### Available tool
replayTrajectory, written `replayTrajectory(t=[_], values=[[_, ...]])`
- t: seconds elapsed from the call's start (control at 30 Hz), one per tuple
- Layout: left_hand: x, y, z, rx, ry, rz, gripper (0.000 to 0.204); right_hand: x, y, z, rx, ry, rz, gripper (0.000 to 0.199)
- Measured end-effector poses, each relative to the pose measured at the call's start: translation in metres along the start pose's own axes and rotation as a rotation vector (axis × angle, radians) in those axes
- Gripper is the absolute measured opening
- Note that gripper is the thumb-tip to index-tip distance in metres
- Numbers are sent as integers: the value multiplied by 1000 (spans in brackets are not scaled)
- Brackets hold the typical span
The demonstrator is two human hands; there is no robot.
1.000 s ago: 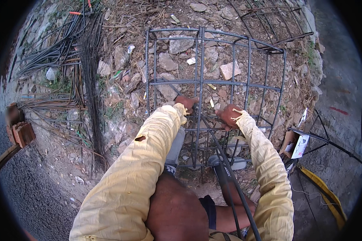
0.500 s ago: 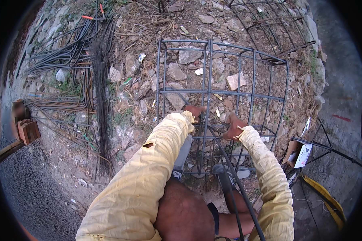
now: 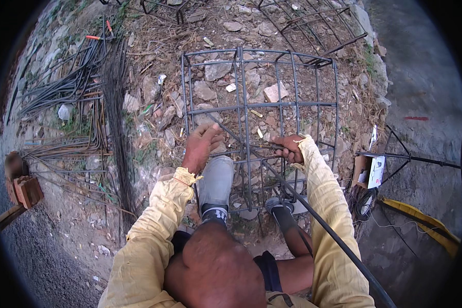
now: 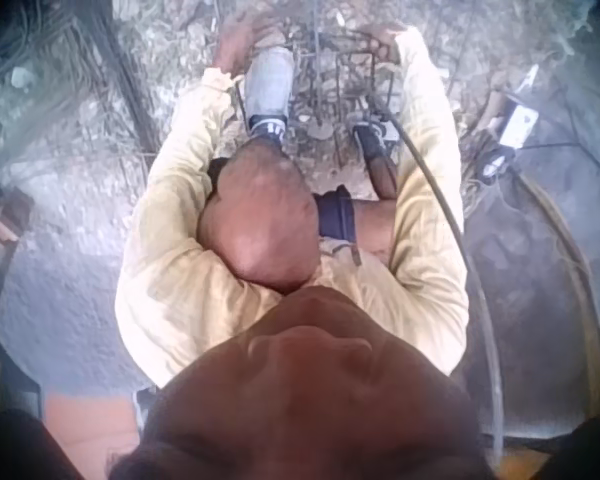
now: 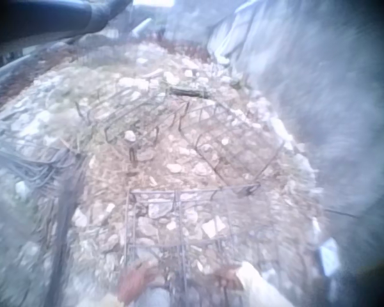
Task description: The person sits on the ground and uses a metal rod to twist wire ties around the intersections of a rebar grid, securing the structure. The person repeatedly reaches for ties, wraps them, and twists them to fasten the rebar pieces together.
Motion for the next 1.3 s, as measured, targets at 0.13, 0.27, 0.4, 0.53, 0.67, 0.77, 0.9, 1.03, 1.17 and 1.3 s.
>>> replayTrajectory(t=[0.13, 0.27, 0.4, 0.53, 0.67, 0.77, 0.9, 1.03, 1.17, 1.3], values=[[-47, 14, -33, 42, -14, 41, 43, -1, 17, 3, -276, 25, -137, 38], [-79, -1, -66, 122, -26, -43, 40, 10, 22, 7, -587, 269, -374, 36], [-95, -16, -86, 128, 32, -53, 43, 12, 15, 21, -841, 533, -777, 42], [-96, -21, -101, 141, 37, -88, 38, 5, -10, 23, -918, 450, -559, 39], [-95, -15, -106, 105, 26, -73, 37, 1, -3, 18, -9, 237, -100, 29], [-95, -9, -107, 113, 7, -52, 37, 16, 19, 4, 287, 135, 36, 18], [-96, -6, -104, 85, 16, -33, 41, 34, 45, 0, 420, -16, -92, 23], [-99, -8, -103, 118, 31, -73, 43, -23, 24, 7, -18, 2, -315, 60], [-99, -13, -94, 124, -2, -97, 44, 19, 30, 0, -594, 453, -816, 53], [-103, -9, -102, 138, 16, -78, 44, 9, -6, 11, -845, 567, -937, 33]])
Point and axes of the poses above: each hand's wrist, its own x-axis towards the middle knuckle, its own z-axis out of the palm, y = z × x, the point moved 1 cm from there along x, towards the middle knuckle, and after that the axes turned 12 degrees about y, right-handed, at the moved point
